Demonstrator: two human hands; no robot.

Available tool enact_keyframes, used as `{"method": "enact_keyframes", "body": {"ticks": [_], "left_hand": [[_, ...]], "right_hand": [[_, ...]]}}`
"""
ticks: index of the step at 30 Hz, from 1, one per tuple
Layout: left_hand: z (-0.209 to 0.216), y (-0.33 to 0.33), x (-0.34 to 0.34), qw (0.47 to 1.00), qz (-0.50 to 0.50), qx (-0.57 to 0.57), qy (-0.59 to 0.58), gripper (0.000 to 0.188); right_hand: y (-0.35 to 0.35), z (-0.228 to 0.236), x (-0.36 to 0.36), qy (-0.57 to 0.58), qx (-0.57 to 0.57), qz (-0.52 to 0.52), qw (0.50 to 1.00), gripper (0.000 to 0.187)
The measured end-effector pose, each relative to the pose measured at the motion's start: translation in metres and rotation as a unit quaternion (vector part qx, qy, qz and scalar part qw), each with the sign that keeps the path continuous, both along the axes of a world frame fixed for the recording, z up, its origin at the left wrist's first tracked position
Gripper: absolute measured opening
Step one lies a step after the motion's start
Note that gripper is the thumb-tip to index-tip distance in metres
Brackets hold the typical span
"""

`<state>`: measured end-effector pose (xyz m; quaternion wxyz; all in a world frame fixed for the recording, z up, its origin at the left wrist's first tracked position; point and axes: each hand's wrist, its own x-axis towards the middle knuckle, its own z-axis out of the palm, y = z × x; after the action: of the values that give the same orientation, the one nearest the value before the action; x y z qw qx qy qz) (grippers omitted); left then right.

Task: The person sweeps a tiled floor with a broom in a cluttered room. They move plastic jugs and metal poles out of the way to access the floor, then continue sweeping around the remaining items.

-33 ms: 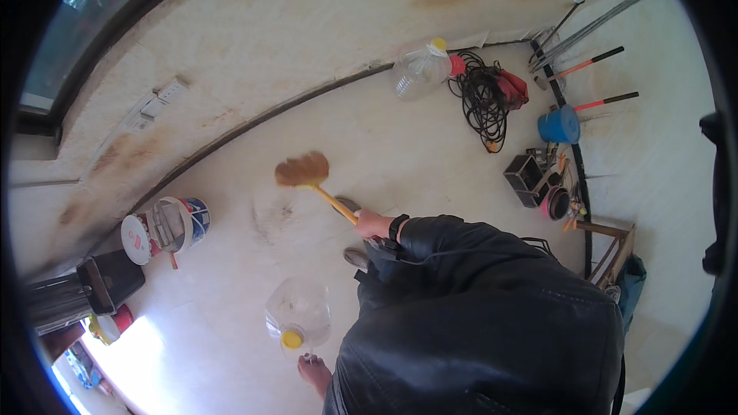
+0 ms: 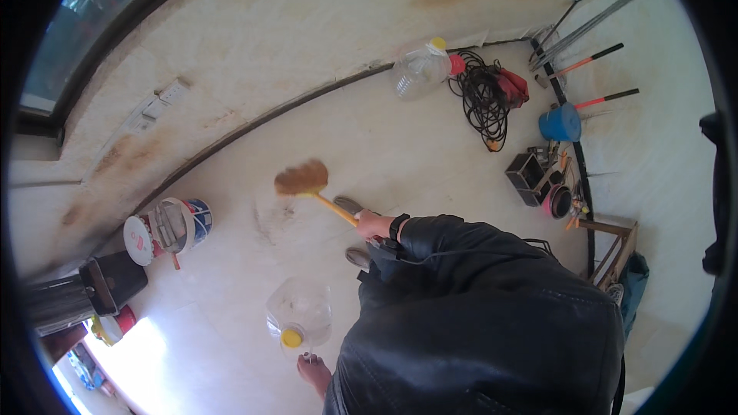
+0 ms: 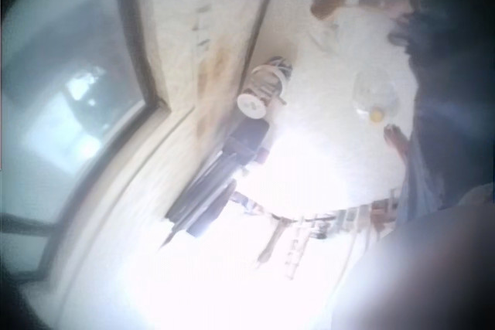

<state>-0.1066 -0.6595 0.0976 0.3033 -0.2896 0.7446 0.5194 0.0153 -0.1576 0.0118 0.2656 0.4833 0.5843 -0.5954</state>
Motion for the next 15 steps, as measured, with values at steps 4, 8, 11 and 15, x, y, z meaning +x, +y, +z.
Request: {"method": "enact_keyframes", "body": {"ticks": [4, 8, 11, 15], "left_hand": [[-0.001, -0.001, -0.011, 1.000, 0.023, 0.012, -0.009, 0.014], [-0.003, 0.032, -0.026, 0.998, -0.041, 0.034, -0.021, 0.016], [0.002, 0.077, -0.029, 0.999, -0.026, 0.030, -0.024, 0.017], [0.005, 0.149, -0.042, 0.998, -0.049, 0.038, -0.026, 0.016]], "right_hand": [[-0.006, 0.021, 0.035, 0.030, -0.046, 0.103, 0.993, 0.039], [-0.013, 0.068, 0.101, 0.103, 0.005, 0.040, 0.994, 0.034], [-0.003, 0.101, 0.160, 0.093, -0.003, -0.059, 0.994, 0.045], [0.027, 0.114, 0.208, 0.085, 0.050, -0.173, 0.980, 0.048]]}}
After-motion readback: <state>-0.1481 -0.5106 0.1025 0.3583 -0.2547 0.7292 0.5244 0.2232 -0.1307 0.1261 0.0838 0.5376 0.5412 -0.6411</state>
